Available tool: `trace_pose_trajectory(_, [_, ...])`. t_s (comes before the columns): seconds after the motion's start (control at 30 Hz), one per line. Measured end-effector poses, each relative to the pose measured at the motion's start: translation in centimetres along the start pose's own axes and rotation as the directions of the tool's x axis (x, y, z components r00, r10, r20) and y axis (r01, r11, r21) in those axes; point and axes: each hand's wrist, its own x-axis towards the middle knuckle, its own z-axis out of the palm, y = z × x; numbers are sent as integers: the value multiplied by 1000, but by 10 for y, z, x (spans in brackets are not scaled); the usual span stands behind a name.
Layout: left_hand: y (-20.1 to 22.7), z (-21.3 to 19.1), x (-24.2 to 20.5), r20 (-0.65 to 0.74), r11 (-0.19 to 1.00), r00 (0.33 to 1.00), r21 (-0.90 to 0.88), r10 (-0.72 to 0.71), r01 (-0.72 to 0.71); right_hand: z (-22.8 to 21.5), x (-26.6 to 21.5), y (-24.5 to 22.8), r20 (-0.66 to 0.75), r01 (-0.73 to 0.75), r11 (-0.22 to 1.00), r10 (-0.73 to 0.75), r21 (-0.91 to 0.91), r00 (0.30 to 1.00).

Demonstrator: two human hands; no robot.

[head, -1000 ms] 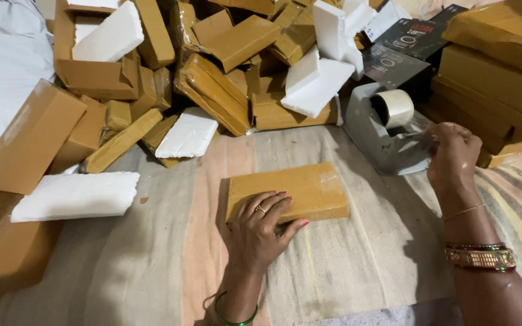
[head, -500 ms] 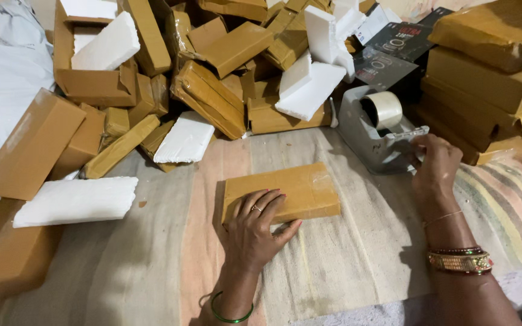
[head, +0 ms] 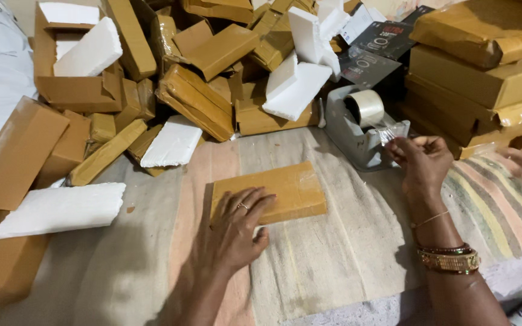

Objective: The person packs a small product box into a larger cardboard shipping box. They fold the flaps of the shipping box, then use a tape dispenser to apply clear packing tape to seal the box shut. The sealed box is then placed aside.

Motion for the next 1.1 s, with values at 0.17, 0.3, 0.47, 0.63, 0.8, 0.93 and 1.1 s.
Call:
trace_pose_trajectory(0.17, [5, 13, 13, 117, 966, 988, 248, -102, 71, 1, 3, -7, 42, -79, 991, 75, 109, 996])
trace_pose_trajectory(0.3, [12, 2, 30, 50, 910, 997, 409, 56, -71, 0, 5, 0, 46, -99, 993, 102, -69, 994])
trace_pose_trajectory(0.47, [17, -60, 48, 372, 937, 860, 123, -350, 328, -9, 11, 12, 94, -138, 989, 133, 51, 987])
trace_pose_trajectory(0.63, [9, -88, 57, 171, 942, 941, -119, -291, 313, -12, 16, 22, 189, -79, 984, 47, 161, 981])
trace_pose_trajectory(0.8, [-13, -66, 56, 8, 905, 951, -303, -310, 298, -16, 21, 31, 188, 9, 1000, -14, 28, 982])
trace_pose_trajectory(0.93, [-22, -48, 50, -19, 901, 939, -290, -342, 322, -20, 20, 37, 174, 19, 1000, -20, 7, 985])
trace_pose_trajectory(1.1, [-22, -45, 49, -65, 913, 946, -291, -316, 285, -16, 18, 31, 150, -1, 998, 11, -65, 989])
